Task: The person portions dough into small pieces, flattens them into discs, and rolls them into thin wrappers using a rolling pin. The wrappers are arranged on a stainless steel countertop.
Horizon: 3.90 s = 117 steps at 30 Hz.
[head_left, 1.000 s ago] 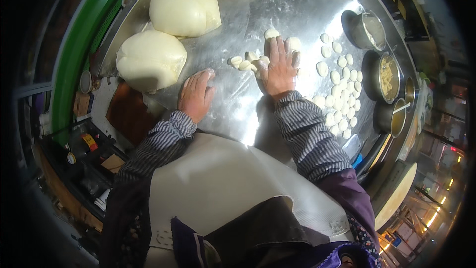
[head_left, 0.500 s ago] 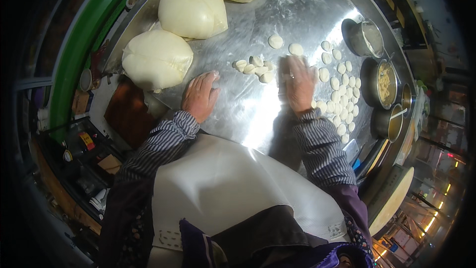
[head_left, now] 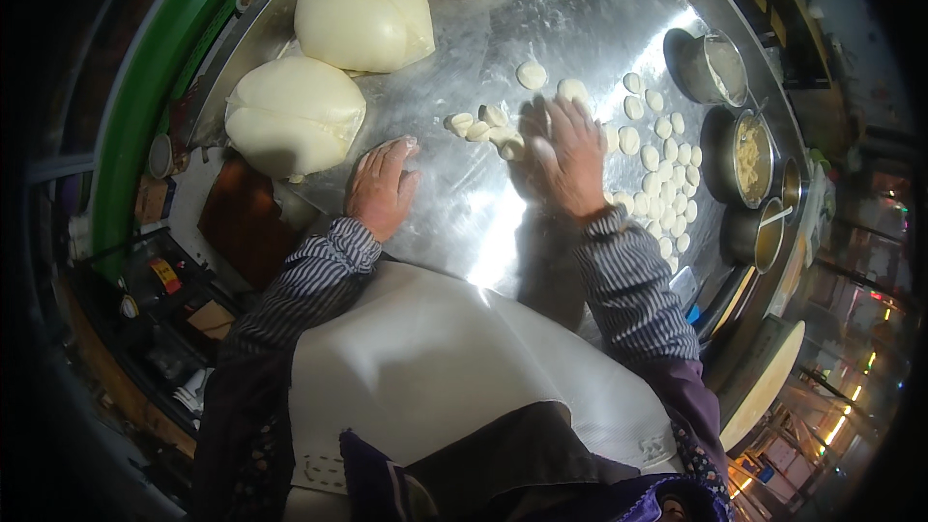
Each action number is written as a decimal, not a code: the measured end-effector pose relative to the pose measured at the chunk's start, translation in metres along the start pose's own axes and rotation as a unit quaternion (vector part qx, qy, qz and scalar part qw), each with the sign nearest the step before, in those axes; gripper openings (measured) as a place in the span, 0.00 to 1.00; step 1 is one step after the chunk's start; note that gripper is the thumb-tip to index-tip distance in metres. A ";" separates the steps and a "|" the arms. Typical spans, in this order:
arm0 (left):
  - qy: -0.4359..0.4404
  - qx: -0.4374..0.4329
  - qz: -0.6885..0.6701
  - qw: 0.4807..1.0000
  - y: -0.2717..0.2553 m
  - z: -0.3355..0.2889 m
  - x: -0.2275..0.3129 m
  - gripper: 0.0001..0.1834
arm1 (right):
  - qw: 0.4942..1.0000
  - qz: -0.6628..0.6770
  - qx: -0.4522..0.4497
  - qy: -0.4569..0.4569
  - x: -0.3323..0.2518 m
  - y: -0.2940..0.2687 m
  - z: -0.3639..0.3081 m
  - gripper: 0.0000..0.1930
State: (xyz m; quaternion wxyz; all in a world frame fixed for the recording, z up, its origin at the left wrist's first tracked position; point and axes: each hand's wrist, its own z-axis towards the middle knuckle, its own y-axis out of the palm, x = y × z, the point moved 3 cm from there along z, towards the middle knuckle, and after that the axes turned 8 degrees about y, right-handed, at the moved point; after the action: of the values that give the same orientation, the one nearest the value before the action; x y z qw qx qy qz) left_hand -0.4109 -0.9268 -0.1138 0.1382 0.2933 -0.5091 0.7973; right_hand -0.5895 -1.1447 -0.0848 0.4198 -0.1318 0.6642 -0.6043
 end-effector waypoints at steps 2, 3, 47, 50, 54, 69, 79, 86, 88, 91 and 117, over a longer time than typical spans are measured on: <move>-0.009 -0.004 -0.005 1.000 -0.001 0.000 0.000 0.25 | 0.999 -0.049 0.010 -0.005 -0.010 0.019 0.012 0.36; -0.015 -0.007 -0.009 1.000 -0.001 0.000 0.001 0.25 | 0.997 -0.075 -0.008 0.026 -0.011 0.028 0.018 0.37; -0.016 -0.009 0.012 1.000 -0.002 0.002 0.002 0.23 | 0.782 0.583 -0.143 0.168 -0.026 0.026 0.059 0.21; -0.012 -0.004 0.008 1.000 -0.001 0.001 0.001 0.24 | 0.989 0.145 -0.003 0.014 -0.020 0.025 0.010 0.19; 0.001 0.005 0.003 1.000 -0.001 0.001 0.002 0.27 | 1.000 -0.004 -0.012 0.001 -0.021 0.016 -0.033 0.16; -0.020 -0.009 0.001 1.000 -0.001 0.001 0.000 0.25 | 0.996 -0.082 0.020 0.015 -0.040 0.046 -0.015 0.50; -0.008 0.007 0.005 1.000 -0.002 0.002 0.001 0.25 | 0.997 0.068 0.018 -0.043 -0.034 0.025 -0.001 0.13; -0.006 0.017 -0.001 1.000 -0.002 0.001 0.001 0.25 | 0.998 0.045 0.039 0.011 -0.022 -0.001 0.012 0.26; -0.006 0.014 -0.001 1.000 -0.002 0.000 0.000 0.25 | 0.994 0.086 0.051 -0.034 -0.028 0.009 0.029 0.36; -0.012 0.006 0.001 1.000 -0.002 0.000 0.000 0.24 | 0.994 -0.081 -0.042 -0.054 -0.038 0.047 0.044 0.38; -0.005 0.016 -0.004 1.000 -0.002 0.001 0.001 0.23 | 0.995 0.095 -0.024 -0.014 -0.069 0.024 0.002 0.29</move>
State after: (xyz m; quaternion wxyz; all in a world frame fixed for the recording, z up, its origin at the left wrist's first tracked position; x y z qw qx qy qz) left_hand -0.4107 -0.9268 -0.1116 0.1340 0.3017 -0.4960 0.8031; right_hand -0.5380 -1.0931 -0.0794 0.4810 -0.0869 0.6824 -0.5435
